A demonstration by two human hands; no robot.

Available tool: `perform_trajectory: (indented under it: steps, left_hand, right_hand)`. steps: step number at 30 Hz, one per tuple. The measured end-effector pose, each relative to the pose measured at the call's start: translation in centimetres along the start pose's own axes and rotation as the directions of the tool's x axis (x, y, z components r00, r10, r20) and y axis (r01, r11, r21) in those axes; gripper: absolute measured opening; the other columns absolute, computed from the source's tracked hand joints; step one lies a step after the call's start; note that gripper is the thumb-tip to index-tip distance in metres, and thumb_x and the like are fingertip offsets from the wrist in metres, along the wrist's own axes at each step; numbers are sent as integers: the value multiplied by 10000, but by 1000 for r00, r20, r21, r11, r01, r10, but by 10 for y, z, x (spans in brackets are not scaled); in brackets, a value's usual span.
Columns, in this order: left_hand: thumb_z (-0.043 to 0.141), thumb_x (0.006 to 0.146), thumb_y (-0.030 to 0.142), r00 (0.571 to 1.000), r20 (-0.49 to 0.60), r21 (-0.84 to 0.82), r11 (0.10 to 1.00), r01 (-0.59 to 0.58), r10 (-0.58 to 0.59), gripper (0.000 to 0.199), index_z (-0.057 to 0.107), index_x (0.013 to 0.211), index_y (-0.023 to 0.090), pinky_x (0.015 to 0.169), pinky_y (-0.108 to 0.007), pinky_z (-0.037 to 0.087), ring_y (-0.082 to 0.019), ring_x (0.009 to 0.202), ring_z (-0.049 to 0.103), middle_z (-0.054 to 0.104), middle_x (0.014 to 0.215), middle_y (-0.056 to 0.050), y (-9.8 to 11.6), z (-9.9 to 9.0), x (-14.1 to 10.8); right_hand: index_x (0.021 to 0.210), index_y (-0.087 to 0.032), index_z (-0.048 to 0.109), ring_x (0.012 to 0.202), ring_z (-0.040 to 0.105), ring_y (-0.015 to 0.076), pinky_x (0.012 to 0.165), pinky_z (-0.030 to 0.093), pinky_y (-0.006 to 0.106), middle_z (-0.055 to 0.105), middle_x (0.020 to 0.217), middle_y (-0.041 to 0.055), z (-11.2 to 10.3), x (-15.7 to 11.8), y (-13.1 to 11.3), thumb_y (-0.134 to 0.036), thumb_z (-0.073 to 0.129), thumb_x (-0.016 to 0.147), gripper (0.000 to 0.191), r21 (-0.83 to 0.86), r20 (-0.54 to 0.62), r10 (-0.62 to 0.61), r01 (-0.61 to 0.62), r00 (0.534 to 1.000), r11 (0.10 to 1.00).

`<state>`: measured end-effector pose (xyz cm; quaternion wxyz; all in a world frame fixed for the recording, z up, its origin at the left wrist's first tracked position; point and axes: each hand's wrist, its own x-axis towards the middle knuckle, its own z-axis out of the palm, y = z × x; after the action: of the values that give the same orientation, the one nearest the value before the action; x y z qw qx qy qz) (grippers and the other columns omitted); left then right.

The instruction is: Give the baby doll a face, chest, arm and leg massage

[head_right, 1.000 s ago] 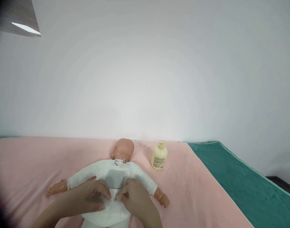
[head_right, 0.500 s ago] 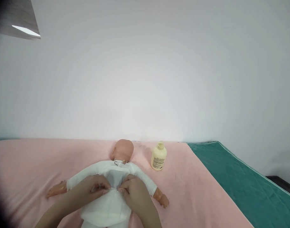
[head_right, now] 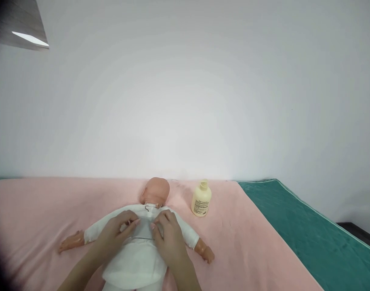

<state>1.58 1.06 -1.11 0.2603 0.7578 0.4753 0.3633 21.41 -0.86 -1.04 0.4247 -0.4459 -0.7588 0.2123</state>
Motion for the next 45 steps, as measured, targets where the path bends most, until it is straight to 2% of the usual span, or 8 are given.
perform_trajectory:
  steps: [3,6,11,15,21,25,35,45]
  left_hand:
    - [404,935,401,996,-46,-24,997,-76,75,273,601,871,222,866,-328,412,-188,930,548,643,925,-13,-8,4,2]
    - [418,935,378,997,-21,-10,997,-77,77,242,609,991,241,940,-351,395,-192,1022,539,649,1037,-11,-14,7,2]
    - [448,923,355,997,57,32,999,-44,42,216,624,973,239,938,-389,407,-205,1008,551,661,1022,-11,-20,11,3]
    - [449,923,347,997,56,42,998,-49,47,209,620,965,234,927,-402,423,-208,989,558,662,1006,-16,-23,13,4]
    - [418,941,344,993,-14,72,991,-114,116,236,611,1021,234,972,-412,418,-204,1051,550,660,1068,-27,-26,14,4]
    - [396,952,359,988,-71,115,985,-129,138,289,584,1127,226,1038,-439,381,-210,1142,525,633,1191,-50,-27,16,2]
    - [407,934,325,993,-18,116,987,-110,113,269,620,1052,211,978,-470,437,-241,1054,578,675,1088,-70,-27,19,4]
    - [404,939,340,992,-38,148,982,-114,121,310,585,1153,209,1060,-469,374,-231,1194,512,618,1249,-68,-31,21,3]
  right_hand:
    - [1061,-222,566,1093,491,207,954,375,331,537,1136,54,8,1,7,-204,490,955,131,38,-3,-29,29,1000,999]
    - [1095,-228,571,1104,493,205,973,374,332,543,1155,52,14,1,13,-225,503,960,151,29,26,-17,16,1000,999]
    - [979,-217,606,1014,528,229,912,416,361,589,1040,49,17,5,14,-246,504,961,107,-37,73,25,-23,997,999]
    - [950,-210,602,994,534,238,891,428,375,596,1015,52,18,5,14,-241,502,960,105,-62,78,34,-30,996,998]
    - [1081,-215,579,1099,506,219,975,396,365,568,1143,66,21,3,14,-232,498,964,143,1,4,-20,20,1000,1000]
    - [1193,-229,547,1198,460,205,1046,349,356,526,1271,63,21,3,15,-256,492,973,228,23,18,-31,31,999,999]
    - [1159,-211,594,1141,520,218,1017,388,369,594,1193,63,20,4,13,-315,486,977,236,-15,95,14,-12,995,1000]
    - [1316,-186,503,1265,429,236,1079,333,394,519,1348,78,24,1,20,-345,481,979,372,-49,70,13,-9,997,999]
